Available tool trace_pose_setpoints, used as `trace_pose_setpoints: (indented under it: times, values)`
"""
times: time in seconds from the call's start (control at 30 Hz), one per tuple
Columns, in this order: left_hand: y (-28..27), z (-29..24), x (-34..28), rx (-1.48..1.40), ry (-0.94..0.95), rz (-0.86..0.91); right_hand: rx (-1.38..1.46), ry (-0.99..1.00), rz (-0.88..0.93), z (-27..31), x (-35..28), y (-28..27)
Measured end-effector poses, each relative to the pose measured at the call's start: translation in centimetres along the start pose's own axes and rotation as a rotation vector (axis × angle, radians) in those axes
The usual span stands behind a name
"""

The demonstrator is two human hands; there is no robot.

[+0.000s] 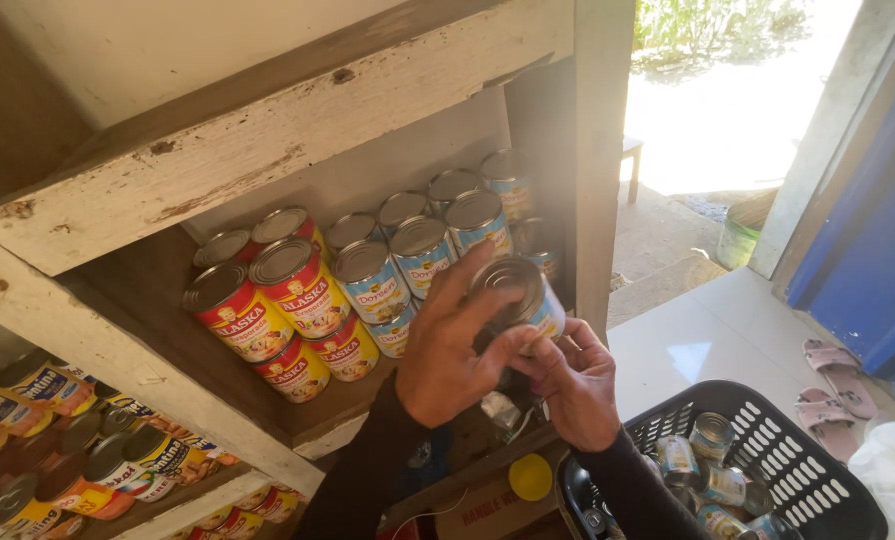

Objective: Arranging canned goods on a wooden shelf from a plastic basket.

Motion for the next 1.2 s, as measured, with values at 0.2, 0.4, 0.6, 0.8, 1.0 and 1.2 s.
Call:
trace_pose_setpoints:
  times: [0.2, 0.4, 0.6, 0.8, 1.0, 1.2]
  values:
    - [0.7, 0.4, 0.8, 0.031, 0.028, 0.05, 0.112, -0.087, 0.015, 1.5, 1.1, 1.4]
    - [-0.3, 0.8, 3.8, 0.06, 0.07, 0.127, 0.109, -0.17, 0.1, 2.9, 2.1, 1.7]
    - [0.4, 4.0, 7.0, -0.084, 0.015, 0.289, 0.027, -0.198, 0.07, 4.1, 3.3, 1.7]
    - [0.2, 6.3, 9.7, -0.031, 0.04, 0.093, -0.419, -0.297, 0.053, 4.1, 3.0, 1.9]
    - [2.0, 10.5, 11.0, 0.056, -0.11, 0.009, -1.149, -0.554, 0.03, 4.1, 2.4, 2.6]
    - [4.7, 13.9, 11.4, -0.024, -0.028, 0.025, -1.298, -0.515, 0.075, 3.8, 2.7, 3.2]
Point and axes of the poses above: each hand's wrist, its own x-axis towards the middle knuckle, its own y-axis out of the palm, z = x × y, the point moved 5 cm from there along x, towards the middle knuckle, and after that the axes turned 3 degrees about y, right-handed, at the moved point
